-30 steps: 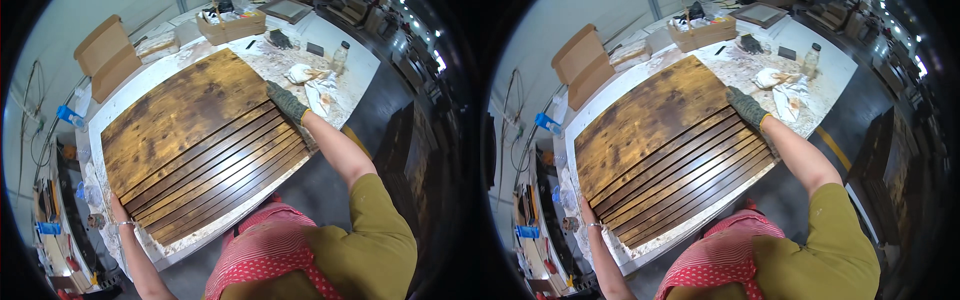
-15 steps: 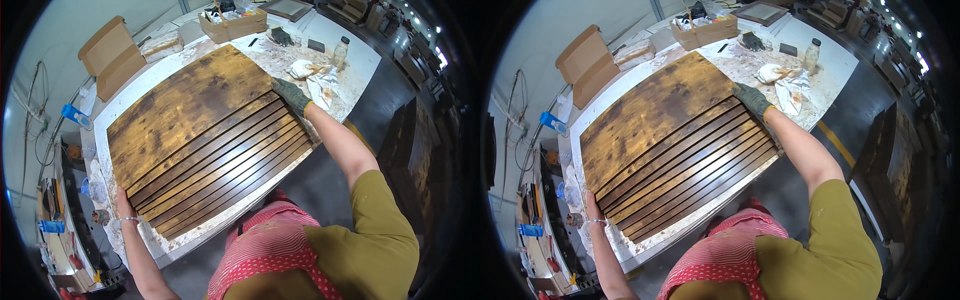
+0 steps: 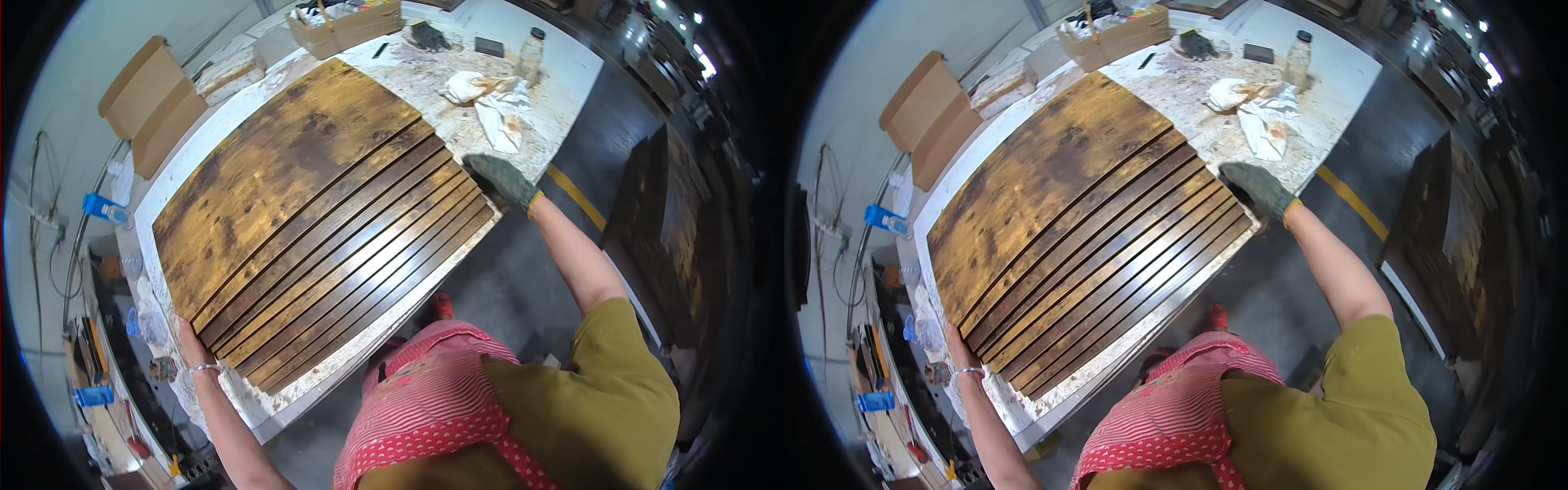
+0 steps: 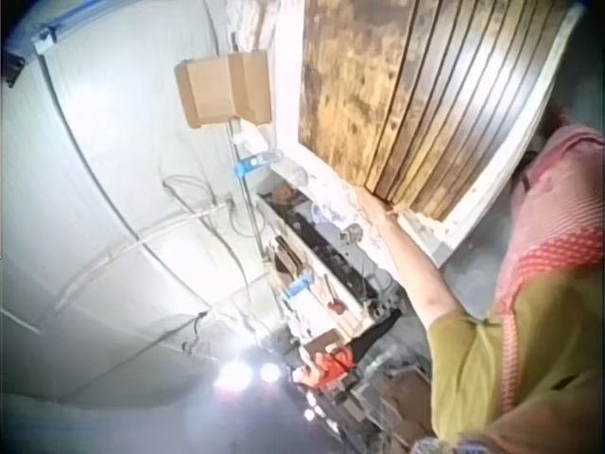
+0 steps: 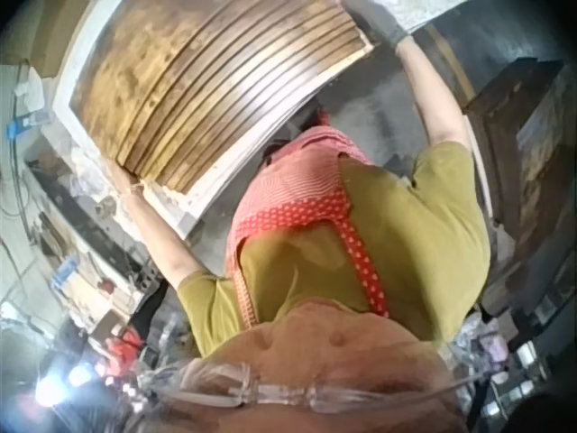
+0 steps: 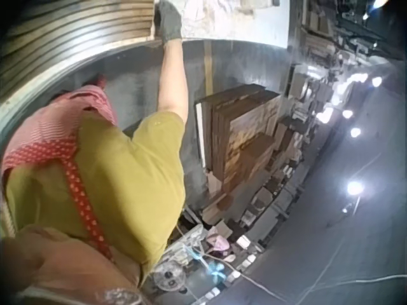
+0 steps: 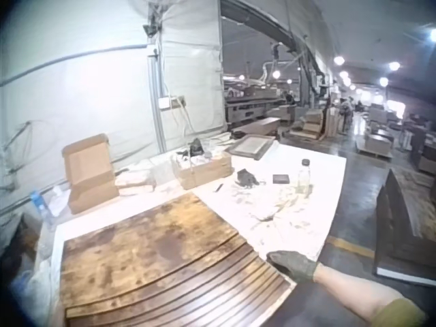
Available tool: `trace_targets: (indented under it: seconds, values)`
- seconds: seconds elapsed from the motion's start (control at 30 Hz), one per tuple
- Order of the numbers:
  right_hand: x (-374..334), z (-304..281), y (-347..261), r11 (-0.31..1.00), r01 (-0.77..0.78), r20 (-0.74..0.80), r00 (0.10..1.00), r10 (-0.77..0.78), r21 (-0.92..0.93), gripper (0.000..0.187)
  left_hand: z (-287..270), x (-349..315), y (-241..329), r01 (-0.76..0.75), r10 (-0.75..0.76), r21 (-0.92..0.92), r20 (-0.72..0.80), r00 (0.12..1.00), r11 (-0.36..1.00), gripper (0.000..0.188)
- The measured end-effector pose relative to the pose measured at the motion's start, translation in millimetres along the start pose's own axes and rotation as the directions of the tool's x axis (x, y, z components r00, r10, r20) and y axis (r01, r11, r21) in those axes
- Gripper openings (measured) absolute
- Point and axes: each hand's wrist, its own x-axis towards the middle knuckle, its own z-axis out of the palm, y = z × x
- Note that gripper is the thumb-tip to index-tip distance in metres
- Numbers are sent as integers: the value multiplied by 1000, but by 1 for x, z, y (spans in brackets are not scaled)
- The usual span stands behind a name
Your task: The person aligns and spreads out a stack of wooden panels on a workbench, rubs the panels with a small block, and wipes down their surfaces with a cloth.
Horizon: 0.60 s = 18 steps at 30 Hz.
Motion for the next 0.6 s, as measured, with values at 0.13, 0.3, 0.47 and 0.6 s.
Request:
trace_targets:
  seconds: [0.13, 0.3, 0.47, 0.6]
  values:
    - [-33, 17, -24, 952, 5, 4, 1000, -3, -306, 52, -2, -21, -12, 18, 7, -167, 150, 989, 986, 61]
    - [-24, 13, -31, 918, 108, 38, 994, -102, -382, 50, -12, -59, -61, -73, 97, -234, 95, 991, 970, 61]
    - [-20, 16, -24, 931, 160, -32, 983, -181, -328, 43, 18, -87, -62, -70, 31, -251, -155, 987, 966, 54]
    - [-11, 17, -20, 879, 128, -37, 986, -163, -459, 45, 16, -79, -71, -78, 29, -222, -216, 976, 972, 51]
